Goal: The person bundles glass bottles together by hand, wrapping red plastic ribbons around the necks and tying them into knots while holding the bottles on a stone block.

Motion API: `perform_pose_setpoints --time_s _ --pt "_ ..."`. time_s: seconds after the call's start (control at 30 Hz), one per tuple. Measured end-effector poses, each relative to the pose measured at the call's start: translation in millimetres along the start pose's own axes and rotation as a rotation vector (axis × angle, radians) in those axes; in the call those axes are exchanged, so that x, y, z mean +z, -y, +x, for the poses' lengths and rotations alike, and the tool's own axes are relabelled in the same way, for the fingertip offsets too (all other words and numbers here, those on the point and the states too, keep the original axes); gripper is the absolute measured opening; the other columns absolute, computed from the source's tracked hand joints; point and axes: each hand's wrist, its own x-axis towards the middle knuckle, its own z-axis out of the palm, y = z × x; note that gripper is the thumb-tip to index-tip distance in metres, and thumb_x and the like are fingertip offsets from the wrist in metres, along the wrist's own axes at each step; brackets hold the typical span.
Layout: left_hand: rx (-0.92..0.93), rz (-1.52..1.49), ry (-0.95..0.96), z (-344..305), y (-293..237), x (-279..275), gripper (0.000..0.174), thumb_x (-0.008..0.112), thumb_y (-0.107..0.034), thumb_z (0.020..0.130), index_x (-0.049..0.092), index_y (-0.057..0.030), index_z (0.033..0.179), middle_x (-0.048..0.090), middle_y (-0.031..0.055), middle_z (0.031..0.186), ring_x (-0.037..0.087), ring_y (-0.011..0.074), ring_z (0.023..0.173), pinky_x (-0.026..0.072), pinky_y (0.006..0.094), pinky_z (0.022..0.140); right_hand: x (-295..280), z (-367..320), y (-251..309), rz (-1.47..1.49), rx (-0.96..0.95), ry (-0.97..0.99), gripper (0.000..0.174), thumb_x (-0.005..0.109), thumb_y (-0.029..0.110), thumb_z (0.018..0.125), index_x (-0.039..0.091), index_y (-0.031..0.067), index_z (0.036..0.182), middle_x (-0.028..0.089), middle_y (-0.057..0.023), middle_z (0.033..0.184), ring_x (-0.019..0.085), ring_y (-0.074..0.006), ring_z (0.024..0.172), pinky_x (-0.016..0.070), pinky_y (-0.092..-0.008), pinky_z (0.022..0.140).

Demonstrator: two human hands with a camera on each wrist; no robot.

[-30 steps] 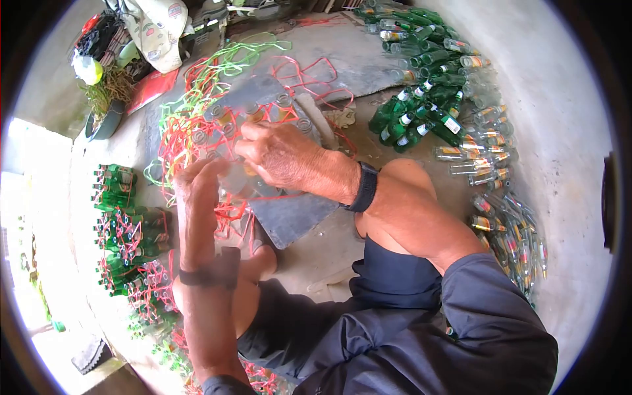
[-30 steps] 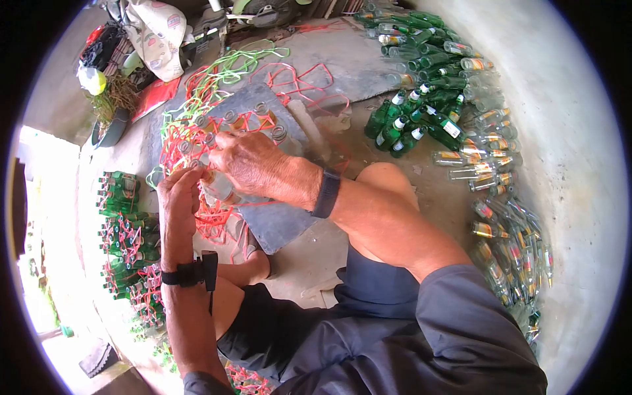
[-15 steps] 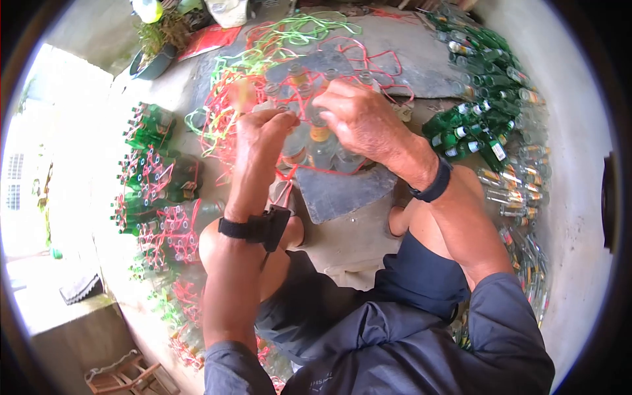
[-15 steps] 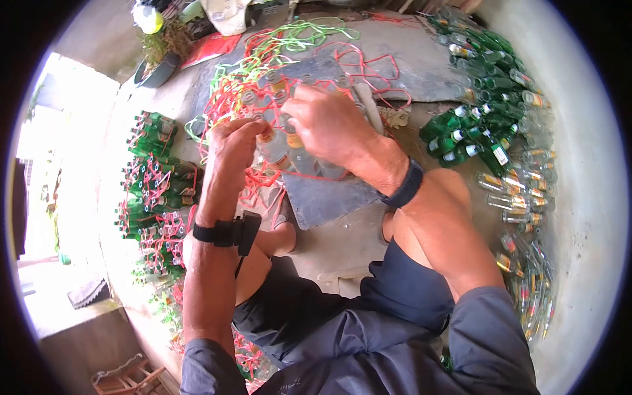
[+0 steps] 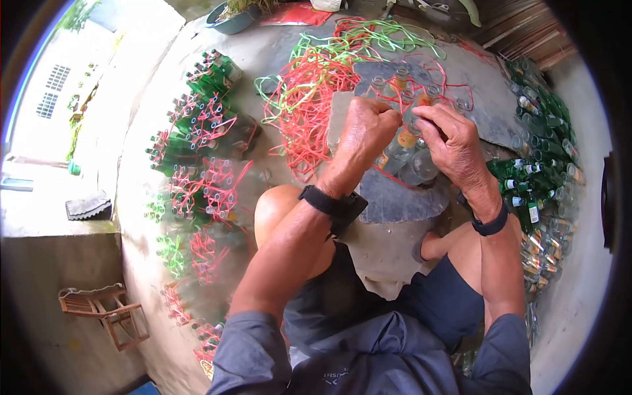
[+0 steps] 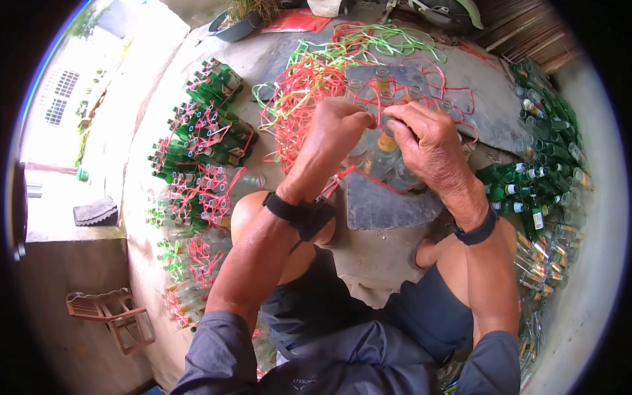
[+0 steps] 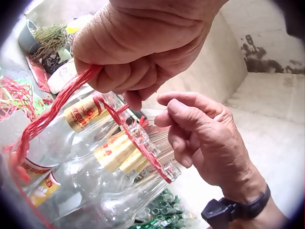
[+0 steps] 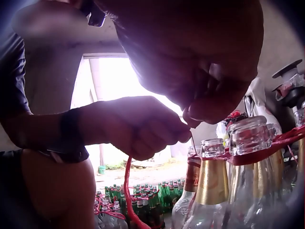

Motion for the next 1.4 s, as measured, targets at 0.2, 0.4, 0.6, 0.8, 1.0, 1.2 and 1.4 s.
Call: perform_pose_setpoints --time_s 0.2,0.4,0.6,0.8,1.0,1.2,1.4 --pt "0.020 0.029 -0.002 -1 1 -2 0.026 0.066 -0.014 0.089 0.078 0.0092 0.094 0.068 0.0091 0.071 0.064 0.0162 0.068 0.0489 0.0361 0.058 3 -2 14 0.306 0.371 0.165 0.021 0.064 0.009 0.105 0.070 0.0015 0.123 0.078 -0.0129 0.099 0.071 -0.0155 0.068 0.0583 -0.0336 0.062" --pt "0.018 -0.140 -0.027 -8 -8 -8 0.024 0.063 -0.009 0.087 0.079 0.0089 0.086 0.069 0.0120 0.062 0.059 0.0110 0.058 0.0474 0.0353 0.051 10 3 19 0.579 0.572 0.232 0.030 0.050 0.010 0.110 0.061 -0.0042 0.133 0.076 -0.0137 0.103 0.073 -0.0151 0.066 0.0592 -0.0302 0.050" --pt "0.055 -0.088 -0.043 -12 -14 -13 0.028 0.064 -0.012 0.088 0.080 0.0099 0.093 0.069 0.0111 0.065 0.060 0.0124 0.056 0.0490 0.0350 0.051 15 13 16 0.748 0.674 0.267 0.030 0.047 0.008 0.110 0.062 -0.0083 0.130 0.075 -0.0155 0.109 0.076 -0.0203 0.071 0.0603 -0.0315 0.051" --pt "-0.034 -0.028 0.004 -10 -16 -17 0.032 0.069 -0.024 0.091 0.079 0.0064 0.097 0.069 0.0058 0.074 0.062 0.0116 0.067 0.0484 0.0304 0.059 21 23 1 0.929 0.750 0.333 0.034 0.053 0.024 0.112 0.066 -0.0023 0.129 0.076 -0.0124 0.111 0.077 -0.0188 0.083 0.0630 -0.0299 0.061" --pt "-0.006 0.006 0.071 -13 -12 -21 0.030 0.070 -0.022 0.091 0.079 0.0052 0.099 0.070 0.0033 0.076 0.062 0.0106 0.070 0.0498 0.0291 0.063 23 27 -4 0.937 0.797 0.295 0.030 0.065 0.028 0.107 0.073 -0.0016 0.108 0.075 -0.0097 0.098 0.077 -0.0197 0.082 0.0651 -0.0331 0.064" --pt "0.021 0.004 0.281 -24 -16 -21 0.028 0.072 -0.023 0.092 0.078 0.0032 0.098 0.069 0.0041 0.075 0.063 0.0113 0.071 0.0508 0.0306 0.064 33 21 -10 0.802 0.766 0.209 0.019 0.069 0.017 0.101 0.074 0.0000 0.109 0.073 -0.0039 0.086 0.072 -0.0121 0.074 0.0637 -0.0314 0.060" --pt "0.136 -0.087 0.469 -28 -14 -35 0.030 0.070 -0.026 0.098 0.078 0.0026 0.099 0.073 0.0068 0.078 0.065 0.0107 0.071 0.0516 0.0315 0.063 21 23 -1 0.796 0.732 0.234 0.020 0.062 0.010 0.100 0.071 0.0031 0.117 0.069 -0.0017 0.084 0.062 -0.0054 0.064 0.0556 -0.0242 0.053"
